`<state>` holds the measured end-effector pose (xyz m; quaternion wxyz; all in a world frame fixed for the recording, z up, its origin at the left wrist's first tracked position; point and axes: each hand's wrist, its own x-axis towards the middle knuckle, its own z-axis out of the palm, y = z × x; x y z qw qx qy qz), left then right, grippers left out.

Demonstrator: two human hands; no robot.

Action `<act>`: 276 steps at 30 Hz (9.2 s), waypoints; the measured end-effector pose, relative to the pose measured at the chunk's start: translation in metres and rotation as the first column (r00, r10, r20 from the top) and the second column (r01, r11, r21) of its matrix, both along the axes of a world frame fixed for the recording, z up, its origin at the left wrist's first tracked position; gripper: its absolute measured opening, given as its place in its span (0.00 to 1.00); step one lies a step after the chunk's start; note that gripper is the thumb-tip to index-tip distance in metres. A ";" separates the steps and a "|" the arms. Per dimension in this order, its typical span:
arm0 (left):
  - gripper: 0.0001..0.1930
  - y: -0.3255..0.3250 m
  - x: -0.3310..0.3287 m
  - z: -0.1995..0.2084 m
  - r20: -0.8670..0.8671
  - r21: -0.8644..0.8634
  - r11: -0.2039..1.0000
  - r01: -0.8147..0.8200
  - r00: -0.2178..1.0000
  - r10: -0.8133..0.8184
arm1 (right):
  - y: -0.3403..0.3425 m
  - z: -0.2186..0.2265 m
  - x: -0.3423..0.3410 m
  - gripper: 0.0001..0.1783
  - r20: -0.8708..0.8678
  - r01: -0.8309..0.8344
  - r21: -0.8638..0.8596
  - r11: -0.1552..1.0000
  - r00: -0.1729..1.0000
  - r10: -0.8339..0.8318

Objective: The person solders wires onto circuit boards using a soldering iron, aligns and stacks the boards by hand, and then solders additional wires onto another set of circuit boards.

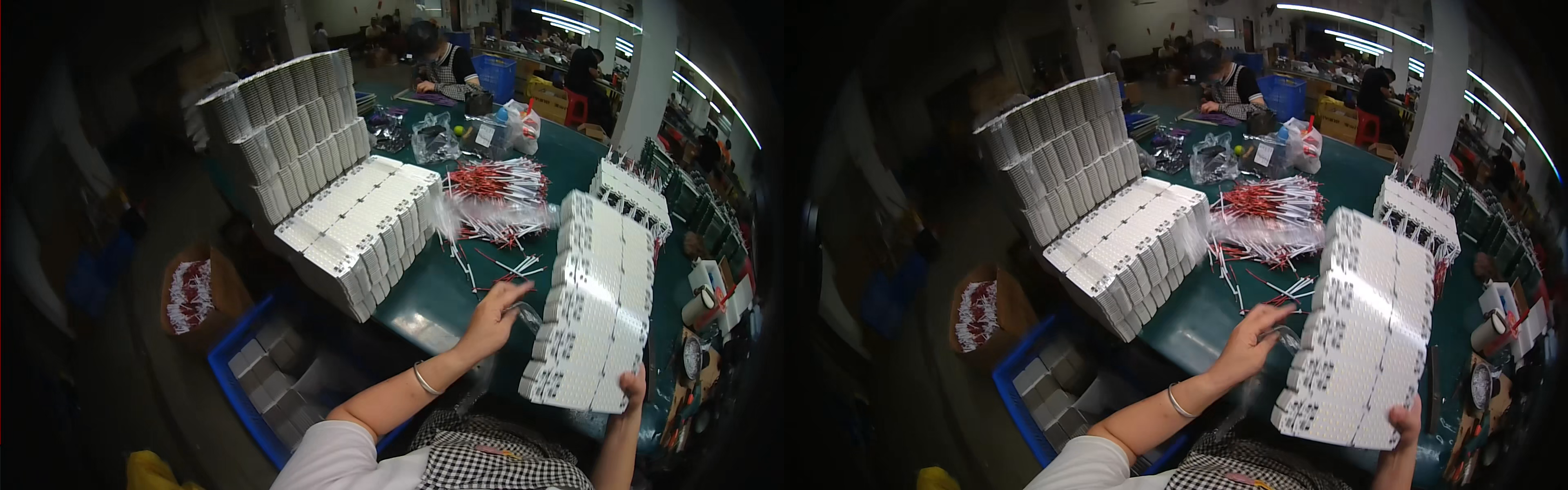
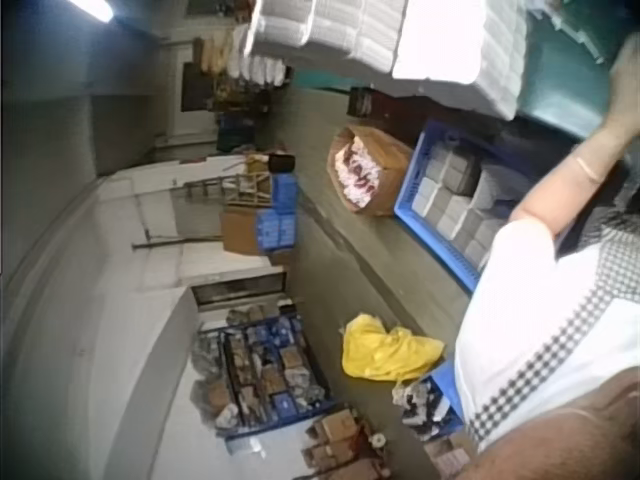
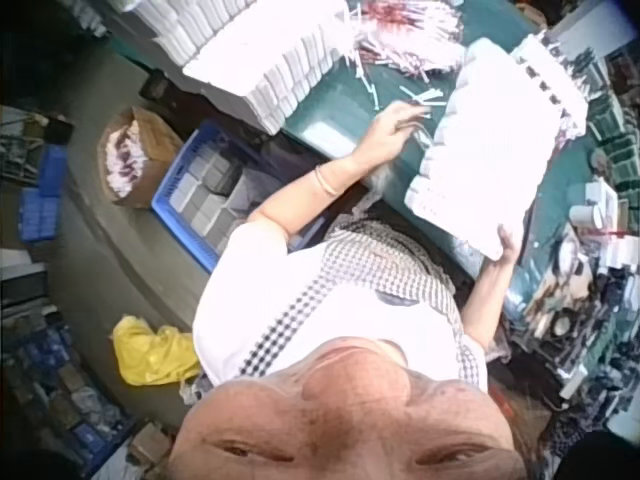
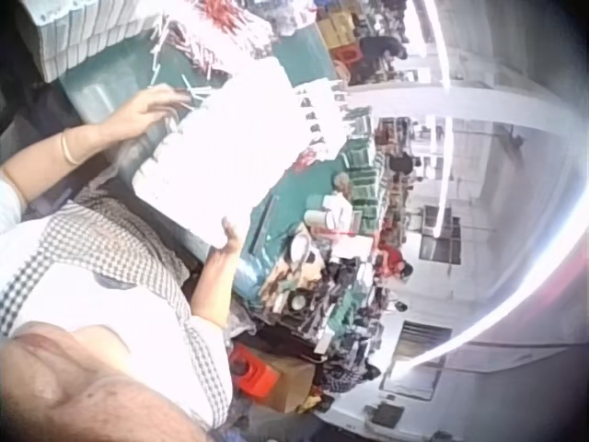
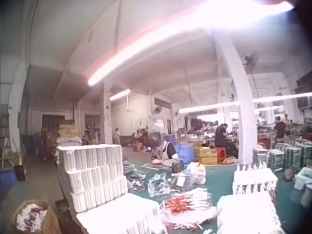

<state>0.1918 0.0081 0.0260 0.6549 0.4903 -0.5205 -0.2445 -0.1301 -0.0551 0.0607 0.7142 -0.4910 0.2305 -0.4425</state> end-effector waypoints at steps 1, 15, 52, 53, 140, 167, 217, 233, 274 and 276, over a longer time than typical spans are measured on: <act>0.34 -0.002 -0.010 0.013 -0.223 -0.066 0.997 0.048 0.973 -0.062 | 0.003 -0.005 -0.021 0.54 -0.104 0.029 -0.001 1.000 0.994 -0.029; 0.29 -0.105 -0.084 0.053 -0.684 0.058 0.973 0.221 0.719 -0.123 | 0.027 -0.057 -0.081 0.59 -0.074 0.148 0.018 0.989 0.987 -0.146; 0.36 -0.105 -0.135 -0.033 -0.809 0.137 0.678 0.722 0.477 -0.344 | 0.052 0.044 -0.049 0.54 -0.595 0.169 -0.366 0.915 0.713 -0.370; 0.37 -0.103 -0.133 -0.033 -0.873 0.109 0.629 0.770 0.377 -0.310 | 0.053 0.043 -0.044 0.56 -0.410 0.123 -0.330 0.936 0.874 -0.260; 0.24 -0.081 -0.170 -0.040 -0.991 0.105 0.462 0.881 0.129 -0.022 | 0.119 -0.274 -0.401 0.14 -0.838 0.352 -0.064 0.934 -0.526 0.141; 0.24 -0.070 -0.168 -0.015 -0.751 0.539 0.604 0.587 0.659 0.031 | 0.050 0.086 -0.415 0.07 0.092 0.174 -0.938 -0.299 -0.708 -0.701; 0.29 -0.055 -0.188 -0.020 -0.538 0.553 0.696 0.459 0.834 -0.123 | -0.013 0.132 -0.408 0.06 0.149 -0.092 -0.987 -0.132 -0.838 -0.525; 0.28 -0.048 -0.187 -0.012 -0.446 0.460 0.718 0.522 0.835 -0.322 | -0.098 0.142 -0.385 0.26 -0.426 0.260 -0.718 0.645 -0.898 -0.112; 0.27 -0.048 -0.197 0.019 -0.188 0.722 0.629 0.288 0.957 -0.222 | -0.159 0.168 -0.443 0.32 -0.731 0.366 -0.506 0.781 -0.663 -0.163; 0.28 -0.047 -0.196 0.019 -0.200 0.726 0.624 0.289 0.957 -0.211 | -0.159 0.169 -0.439 0.32 -0.724 0.375 -0.502 0.779 -0.675 -0.142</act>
